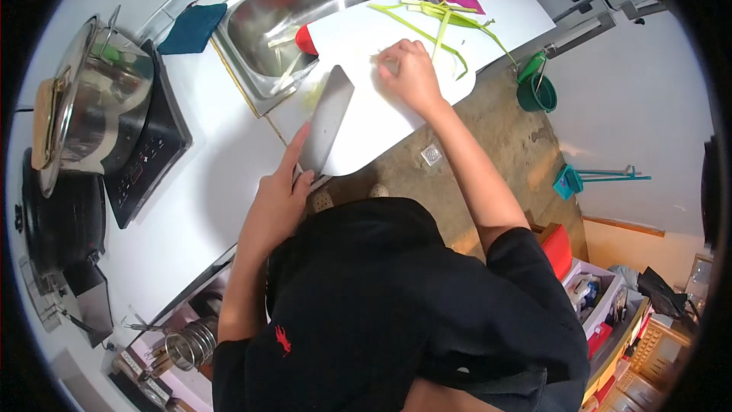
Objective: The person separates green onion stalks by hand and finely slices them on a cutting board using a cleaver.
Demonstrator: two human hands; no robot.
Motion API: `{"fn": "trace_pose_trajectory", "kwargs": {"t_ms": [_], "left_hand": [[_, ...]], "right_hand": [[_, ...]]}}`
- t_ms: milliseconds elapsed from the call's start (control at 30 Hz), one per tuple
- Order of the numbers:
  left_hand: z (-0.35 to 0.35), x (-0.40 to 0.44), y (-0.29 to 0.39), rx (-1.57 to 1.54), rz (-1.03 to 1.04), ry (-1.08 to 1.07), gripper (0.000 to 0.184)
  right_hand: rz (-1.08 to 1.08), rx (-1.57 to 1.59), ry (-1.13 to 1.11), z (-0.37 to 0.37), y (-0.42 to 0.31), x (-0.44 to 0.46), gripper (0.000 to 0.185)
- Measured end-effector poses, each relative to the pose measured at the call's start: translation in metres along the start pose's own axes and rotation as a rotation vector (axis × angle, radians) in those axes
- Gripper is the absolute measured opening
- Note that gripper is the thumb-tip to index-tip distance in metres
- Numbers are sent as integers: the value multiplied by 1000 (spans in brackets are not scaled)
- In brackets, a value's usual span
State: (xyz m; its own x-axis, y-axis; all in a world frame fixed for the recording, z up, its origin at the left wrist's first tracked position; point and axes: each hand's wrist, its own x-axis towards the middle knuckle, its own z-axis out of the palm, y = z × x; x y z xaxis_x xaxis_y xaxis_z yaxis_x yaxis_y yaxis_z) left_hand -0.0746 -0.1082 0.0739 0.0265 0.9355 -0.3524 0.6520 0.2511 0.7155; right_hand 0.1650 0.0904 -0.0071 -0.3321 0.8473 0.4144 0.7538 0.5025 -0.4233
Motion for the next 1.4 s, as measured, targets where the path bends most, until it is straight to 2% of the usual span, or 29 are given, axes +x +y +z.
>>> {"fn": "trace_pose_trajectory", "kwargs": {"t_ms": [200,233,367,433,533,667,767,867,967,1100,1200,1300,1400], "left_hand": [[-17,-13,20,-64,-154,-19,68],[-17,-15,19,-75,-121,-11,68],[-12,-22,7,-114,1,37,69],[-13,-24,4,-120,-5,41,70],[-19,-29,10,-133,-81,12,69],[-12,-28,-1,-146,-24,39,70],[-13,-28,-8,-173,-11,66,70],[-21,-32,-1,-199,-68,95,69],[-26,-36,1,-210,-131,129,69],[-24,-40,-7,-226,-74,178,70],[-25,-43,-11,-255,-73,130,70],[-30,-48,-8,-252,-153,84,69],[-29,-52,-4,-295,-138,134,71]], "right_hand": [[-165,-196,-158,12,13,44,17],[-180,-252,-205,11,10,47,17],[-284,-160,-358,4,-1,50,16],[-330,-50,-467,-13,-20,35,16],[-408,87,-464,-15,-27,3,22],[-265,388,-269,-19,-28,-11,27],[-76,540,-253,-35,-31,6,27],[-267,298,-229,-36,-26,16,26],[-337,103,-393,-20,-29,3,22],[-376,167,-451,-5,-42,-5,16],[-384,95,-443,-5,-45,-6,11],[-280,264,-449,-23,-40,0,10],[-20,499,-197,-44,-59,27,11]]}}
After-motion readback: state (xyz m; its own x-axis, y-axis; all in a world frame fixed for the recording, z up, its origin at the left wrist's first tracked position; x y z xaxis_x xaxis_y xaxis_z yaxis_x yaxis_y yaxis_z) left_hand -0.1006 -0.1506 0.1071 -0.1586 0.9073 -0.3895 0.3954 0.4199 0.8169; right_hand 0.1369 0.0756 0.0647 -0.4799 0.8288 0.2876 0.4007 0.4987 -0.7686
